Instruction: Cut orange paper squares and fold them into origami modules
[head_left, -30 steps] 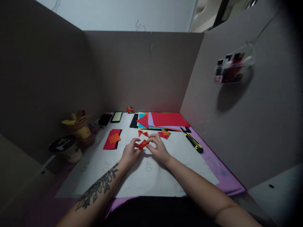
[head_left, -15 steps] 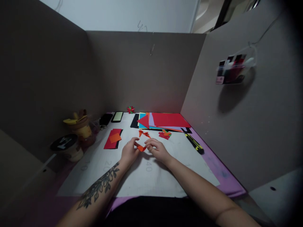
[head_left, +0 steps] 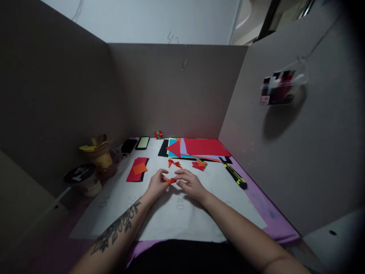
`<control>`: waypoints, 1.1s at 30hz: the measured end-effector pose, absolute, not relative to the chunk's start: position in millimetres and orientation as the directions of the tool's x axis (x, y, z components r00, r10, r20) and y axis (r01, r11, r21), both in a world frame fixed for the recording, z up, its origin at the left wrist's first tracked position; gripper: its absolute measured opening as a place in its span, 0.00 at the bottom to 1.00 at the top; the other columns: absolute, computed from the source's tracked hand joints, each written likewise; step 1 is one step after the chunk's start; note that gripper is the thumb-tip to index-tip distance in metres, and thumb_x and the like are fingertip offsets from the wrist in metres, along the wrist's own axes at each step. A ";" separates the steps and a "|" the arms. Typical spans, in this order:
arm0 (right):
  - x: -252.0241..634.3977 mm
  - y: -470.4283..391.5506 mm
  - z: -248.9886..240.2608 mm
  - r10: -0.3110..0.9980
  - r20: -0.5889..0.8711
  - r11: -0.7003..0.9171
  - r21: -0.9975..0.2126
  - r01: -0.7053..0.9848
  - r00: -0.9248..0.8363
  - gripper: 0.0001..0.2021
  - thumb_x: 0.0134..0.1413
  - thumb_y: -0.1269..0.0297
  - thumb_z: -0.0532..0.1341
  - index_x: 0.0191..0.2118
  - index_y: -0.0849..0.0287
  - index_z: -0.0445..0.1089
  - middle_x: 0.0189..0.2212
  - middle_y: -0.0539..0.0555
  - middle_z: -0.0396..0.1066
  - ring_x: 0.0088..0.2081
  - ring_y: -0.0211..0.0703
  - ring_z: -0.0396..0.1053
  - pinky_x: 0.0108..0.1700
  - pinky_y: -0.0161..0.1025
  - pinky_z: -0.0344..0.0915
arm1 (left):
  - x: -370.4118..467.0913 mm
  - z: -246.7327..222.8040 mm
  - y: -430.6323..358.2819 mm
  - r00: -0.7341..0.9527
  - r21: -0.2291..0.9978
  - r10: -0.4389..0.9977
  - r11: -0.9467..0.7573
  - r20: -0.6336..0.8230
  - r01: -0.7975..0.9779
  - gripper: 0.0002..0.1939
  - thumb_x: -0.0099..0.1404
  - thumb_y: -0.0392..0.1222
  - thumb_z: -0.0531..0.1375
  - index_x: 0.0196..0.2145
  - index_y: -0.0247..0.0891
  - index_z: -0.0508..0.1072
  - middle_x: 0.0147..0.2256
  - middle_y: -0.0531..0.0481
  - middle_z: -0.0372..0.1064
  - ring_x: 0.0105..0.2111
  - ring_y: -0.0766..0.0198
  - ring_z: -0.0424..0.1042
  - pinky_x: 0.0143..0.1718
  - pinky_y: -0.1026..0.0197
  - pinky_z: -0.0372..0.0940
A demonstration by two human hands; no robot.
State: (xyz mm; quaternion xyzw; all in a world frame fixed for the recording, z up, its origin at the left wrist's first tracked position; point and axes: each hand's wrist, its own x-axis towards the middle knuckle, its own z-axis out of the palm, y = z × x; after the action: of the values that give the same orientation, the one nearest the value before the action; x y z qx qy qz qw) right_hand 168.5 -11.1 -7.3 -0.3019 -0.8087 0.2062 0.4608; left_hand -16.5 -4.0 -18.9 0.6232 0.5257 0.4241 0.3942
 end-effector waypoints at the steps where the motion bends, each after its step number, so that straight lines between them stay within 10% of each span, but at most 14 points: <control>1: 168.3 -11.1 -7.7 0.669 0.632 0.742 -0.594 0.311 -0.390 0.09 0.56 0.63 0.58 0.40 0.55 0.74 0.44 0.58 0.68 0.46 0.45 0.67 0.50 0.47 0.65 | -16.3 -19.7 -3.3 0.108 0.949 0.989 -0.124 0.096 0.289 0.19 0.48 0.39 0.63 0.39 0.37 0.64 0.22 0.58 0.66 0.20 0.69 0.65 0.22 0.68 0.57; 13: 167.8 -16.5 -9.8 0.469 0.819 0.866 -0.353 0.353 -0.330 0.14 0.50 0.76 0.58 0.41 0.53 0.71 0.46 0.57 0.63 0.45 0.45 0.64 0.43 0.44 0.68 | -15.9 -10.5 -11.0 0.458 0.987 0.889 -0.075 0.004 0.139 0.16 0.45 0.30 0.61 0.36 0.33 0.68 0.25 0.54 0.64 0.22 0.71 0.63 0.23 0.68 0.56; 24: 170.0 -15.3 -1.6 0.670 0.637 0.741 -0.602 0.297 -0.381 0.10 0.47 0.78 0.55 0.32 0.56 0.67 0.43 0.56 0.64 0.48 0.46 0.63 0.51 0.48 0.62 | -18.4 11.1 -22.1 0.547 0.997 0.837 -0.024 -0.019 0.071 0.23 0.59 0.59 0.55 0.33 0.33 0.73 0.28 0.46 0.68 0.28 0.65 0.65 0.30 0.64 0.61; 33: 176.9 -7.2 -4.4 0.638 0.587 0.768 -0.532 0.358 -0.497 0.14 0.40 0.82 0.53 0.30 0.58 0.68 0.47 0.57 0.61 0.51 0.48 0.60 0.52 0.49 0.61 | -20.3 3.6 -15.2 0.410 0.996 0.910 0.028 -0.058 0.080 0.13 0.51 0.43 0.64 0.30 0.31 0.71 0.24 0.50 0.68 0.22 0.69 0.65 0.23 0.67 0.56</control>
State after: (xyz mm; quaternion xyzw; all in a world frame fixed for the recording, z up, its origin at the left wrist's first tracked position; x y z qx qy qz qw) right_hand 176.9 -7.2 -4.4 -0.2937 -0.8478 0.1728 0.4063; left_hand -20.3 -15.2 3.6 0.6007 0.4118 0.3538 0.5868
